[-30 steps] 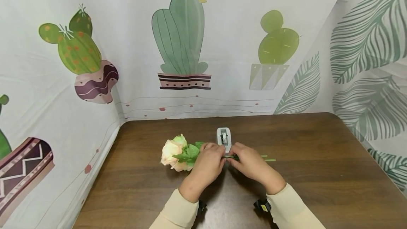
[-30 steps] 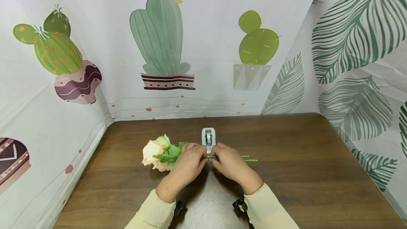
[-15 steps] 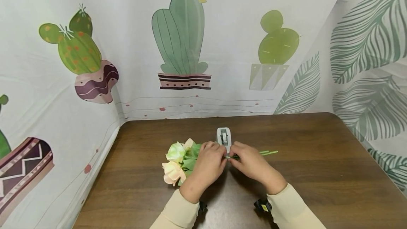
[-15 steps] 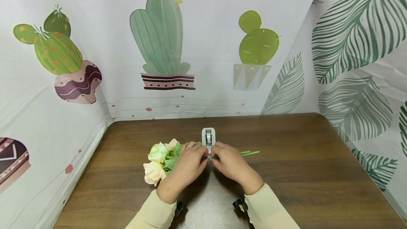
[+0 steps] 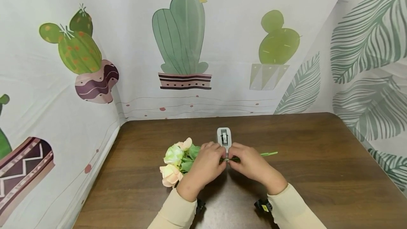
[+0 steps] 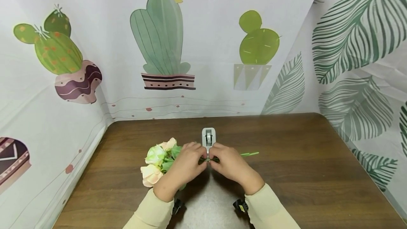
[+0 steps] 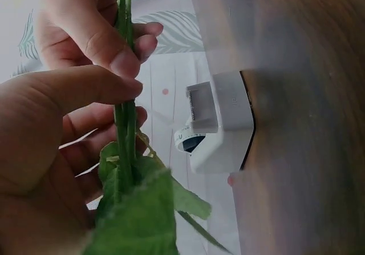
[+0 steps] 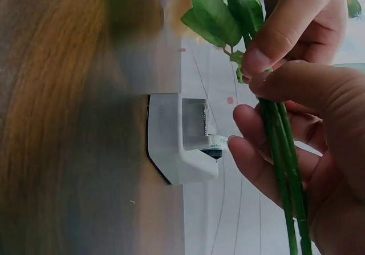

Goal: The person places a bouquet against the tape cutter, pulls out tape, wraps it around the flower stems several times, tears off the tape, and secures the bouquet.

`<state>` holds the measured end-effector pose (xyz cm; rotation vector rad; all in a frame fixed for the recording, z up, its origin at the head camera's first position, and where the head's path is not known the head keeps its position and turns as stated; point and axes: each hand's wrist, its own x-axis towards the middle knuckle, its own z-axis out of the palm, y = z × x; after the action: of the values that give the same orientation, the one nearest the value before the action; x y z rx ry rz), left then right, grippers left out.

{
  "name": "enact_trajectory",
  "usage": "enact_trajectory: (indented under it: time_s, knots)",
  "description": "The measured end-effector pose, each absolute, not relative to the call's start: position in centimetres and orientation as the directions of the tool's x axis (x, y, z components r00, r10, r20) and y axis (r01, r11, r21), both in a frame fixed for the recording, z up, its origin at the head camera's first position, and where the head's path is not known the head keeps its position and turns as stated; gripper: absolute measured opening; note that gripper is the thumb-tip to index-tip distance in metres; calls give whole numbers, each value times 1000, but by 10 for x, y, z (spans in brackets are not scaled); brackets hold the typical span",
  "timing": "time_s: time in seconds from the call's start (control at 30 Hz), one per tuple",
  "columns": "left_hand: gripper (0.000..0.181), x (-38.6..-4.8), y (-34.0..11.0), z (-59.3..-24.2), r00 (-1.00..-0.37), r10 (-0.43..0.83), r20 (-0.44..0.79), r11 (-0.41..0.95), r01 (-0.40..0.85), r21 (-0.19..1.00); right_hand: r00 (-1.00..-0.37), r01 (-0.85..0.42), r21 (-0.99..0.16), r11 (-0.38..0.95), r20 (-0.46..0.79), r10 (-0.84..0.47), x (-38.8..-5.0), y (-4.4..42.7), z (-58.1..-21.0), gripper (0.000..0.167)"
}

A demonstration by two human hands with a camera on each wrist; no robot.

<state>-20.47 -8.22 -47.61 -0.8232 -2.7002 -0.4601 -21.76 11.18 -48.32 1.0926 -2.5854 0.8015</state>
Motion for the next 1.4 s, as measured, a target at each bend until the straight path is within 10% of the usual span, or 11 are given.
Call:
enact_trajectory:
  time_s: [1.4]
  knots:
    - [14, -201, -82, -479, -836, 479, 267, 836, 528, 151, -818, -541, -500, 676, 128, -560, -217, 116, -482, 9]
